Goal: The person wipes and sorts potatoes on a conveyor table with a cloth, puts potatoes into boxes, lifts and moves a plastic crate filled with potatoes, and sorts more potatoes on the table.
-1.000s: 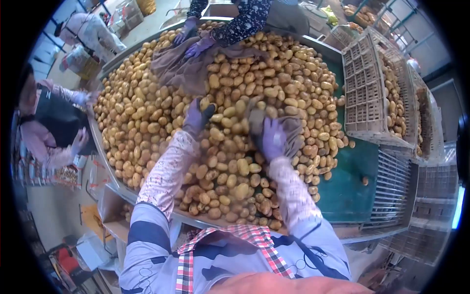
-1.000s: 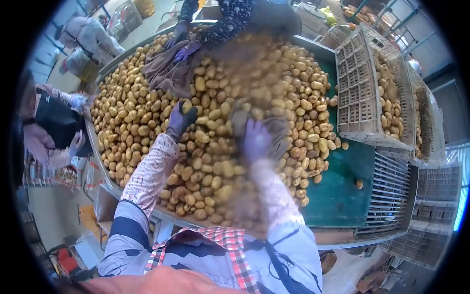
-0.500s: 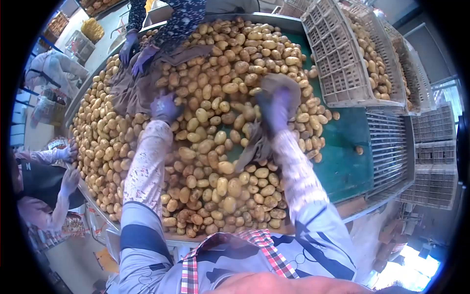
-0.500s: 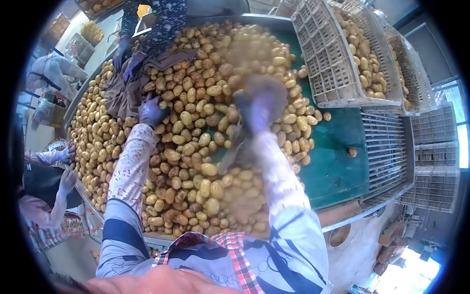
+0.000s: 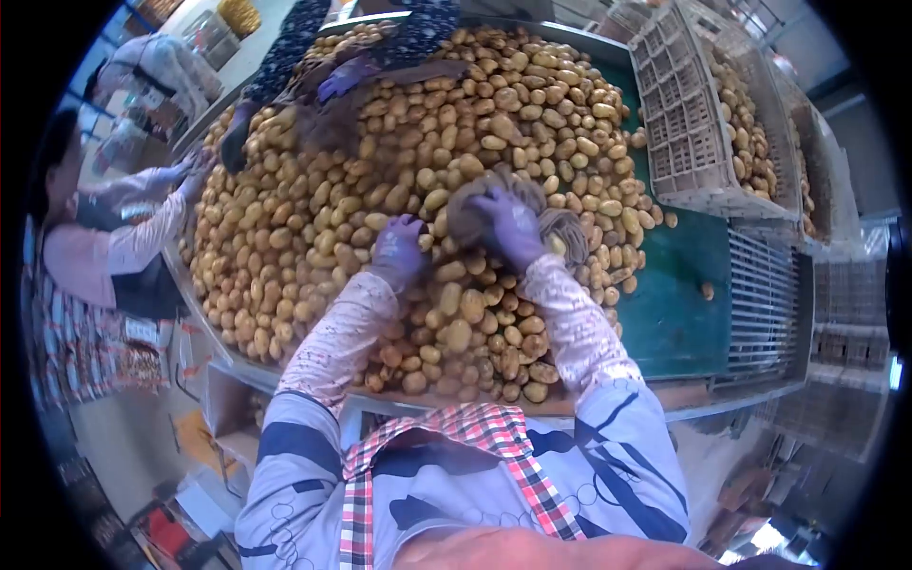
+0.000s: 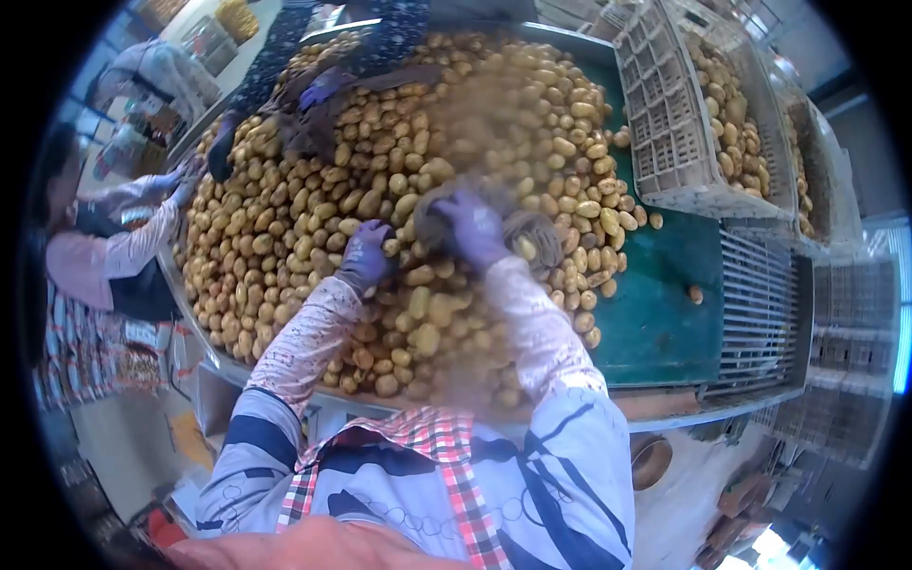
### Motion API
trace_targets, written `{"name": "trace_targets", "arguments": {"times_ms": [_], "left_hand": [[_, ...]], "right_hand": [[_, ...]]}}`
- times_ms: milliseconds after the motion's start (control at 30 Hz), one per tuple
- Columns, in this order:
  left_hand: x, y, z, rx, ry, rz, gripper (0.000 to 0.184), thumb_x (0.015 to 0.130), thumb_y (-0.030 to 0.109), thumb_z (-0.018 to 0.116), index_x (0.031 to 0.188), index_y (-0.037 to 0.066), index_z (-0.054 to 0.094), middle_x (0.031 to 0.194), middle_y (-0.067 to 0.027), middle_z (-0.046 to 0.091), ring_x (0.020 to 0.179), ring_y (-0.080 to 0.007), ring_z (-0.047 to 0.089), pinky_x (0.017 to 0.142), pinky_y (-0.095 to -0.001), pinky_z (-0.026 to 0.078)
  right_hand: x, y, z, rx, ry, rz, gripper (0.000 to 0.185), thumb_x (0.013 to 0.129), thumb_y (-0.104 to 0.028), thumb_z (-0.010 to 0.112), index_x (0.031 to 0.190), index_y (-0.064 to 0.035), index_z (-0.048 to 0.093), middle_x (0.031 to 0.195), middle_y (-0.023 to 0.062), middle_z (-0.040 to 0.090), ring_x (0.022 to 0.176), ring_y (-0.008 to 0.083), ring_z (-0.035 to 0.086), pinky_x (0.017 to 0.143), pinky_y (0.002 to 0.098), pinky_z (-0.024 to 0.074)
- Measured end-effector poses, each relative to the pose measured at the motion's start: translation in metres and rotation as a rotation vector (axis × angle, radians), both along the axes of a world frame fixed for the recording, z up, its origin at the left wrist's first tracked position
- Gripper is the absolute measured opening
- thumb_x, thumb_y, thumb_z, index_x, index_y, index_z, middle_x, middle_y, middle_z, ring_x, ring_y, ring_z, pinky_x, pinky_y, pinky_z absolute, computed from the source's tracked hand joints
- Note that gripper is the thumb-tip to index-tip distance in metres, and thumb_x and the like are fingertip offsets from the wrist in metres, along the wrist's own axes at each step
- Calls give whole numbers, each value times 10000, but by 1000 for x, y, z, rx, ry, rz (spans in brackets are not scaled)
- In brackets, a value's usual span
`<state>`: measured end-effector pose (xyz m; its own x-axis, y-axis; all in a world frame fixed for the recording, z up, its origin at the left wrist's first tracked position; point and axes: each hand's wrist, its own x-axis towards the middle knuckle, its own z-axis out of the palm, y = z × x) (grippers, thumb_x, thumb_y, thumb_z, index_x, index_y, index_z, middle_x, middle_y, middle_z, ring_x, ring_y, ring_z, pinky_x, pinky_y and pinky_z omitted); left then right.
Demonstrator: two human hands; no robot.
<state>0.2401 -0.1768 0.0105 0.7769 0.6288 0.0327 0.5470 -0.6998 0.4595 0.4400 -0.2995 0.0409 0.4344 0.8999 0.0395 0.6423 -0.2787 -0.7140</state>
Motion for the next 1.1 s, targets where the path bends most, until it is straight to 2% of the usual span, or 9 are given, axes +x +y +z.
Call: {"name": "trace_targets", "arguments": {"times_ms": [100,167,333,467,633,700,867,1033,1100], "left_hand": [[-69,3,-15,-420,-471,255,405,714,274,770,1049,90,635,978,-121,645,890,-292,628,791,-371,504],[-129,-4,35,-472,-631,300,179,802,89,693,961,32,633,827,-11,644,781,-99,587,724,-262,498],[-357,-39,11,-260,-862,901,391,808,202,743,1095,-14,589,990,-112,644,860,-185,620,767,-314,515],[-466,-80,-21,212,133,1320,376,862,256,676,1125,-2,600,1022,-121,653,966,-214,616,855,-342,484],[-374,-91,3,129,-572,1001,515,824,221,688,1249,-19,524,1161,-206,593,1082,-298,573,939,-372,451],[-305,-79,11,262,-318,771,510,826,256,685,1211,-36,521,1135,-187,591,1034,-346,578,916,-394,461],[-161,-70,21,109,-400,241,514,791,232,676,1255,70,523,1243,-209,530,1119,-393,521,974,-410,424],[-79,-54,4,160,66,82,719,788,472,608,1406,171,400,1467,-234,306,1337,-427,312,1081,-527,244],[-55,-39,1,126,147,27,686,796,427,606,1405,185,403,1477,-233,292,1343,-435,300,1079,-540,238]], "right_hand": [[-52,-48,33,78,-6,201,373,783,-156,672,1152,-129,622,1144,136,604,1034,318,590,875,384,472],[-78,-85,53,97,-4,279,406,755,-129,694,1152,-104,613,1120,136,613,1031,317,593,868,379,475],[-146,-145,20,141,16,89,616,637,-131,770,1209,-55,554,1157,146,572,1048,334,558,905,383,455],[-173,-137,-31,-68,-633,305,509,782,-137,581,1282,-116,486,1235,177,461,1094,366,483,904,441,448],[-147,-51,-51,-83,-682,280,511,773,-159,580,1275,-148,484,1209,164,453,1088,372,461,885,433,448],[-139,-16,-43,30,-611,164,475,736,-180,647,1196,-105,556,1118,149,553,1038,317,537,847,399,468],[-132,-22,95,334,281,-175,198,774,-53,588,970,-82,599,903,91,641,842,307,614,784,403,474],[-96,-120,-9,126,-600,-34,711,740,-195,720,1353,-26,402,1362,258,421,1236,454,419,1033,491,349],[-110,-153,-118,-326,-1119,-72,497,893,-232,500,1375,-181,389,1444,242,317,1288,490,330,988,643,288]]}}
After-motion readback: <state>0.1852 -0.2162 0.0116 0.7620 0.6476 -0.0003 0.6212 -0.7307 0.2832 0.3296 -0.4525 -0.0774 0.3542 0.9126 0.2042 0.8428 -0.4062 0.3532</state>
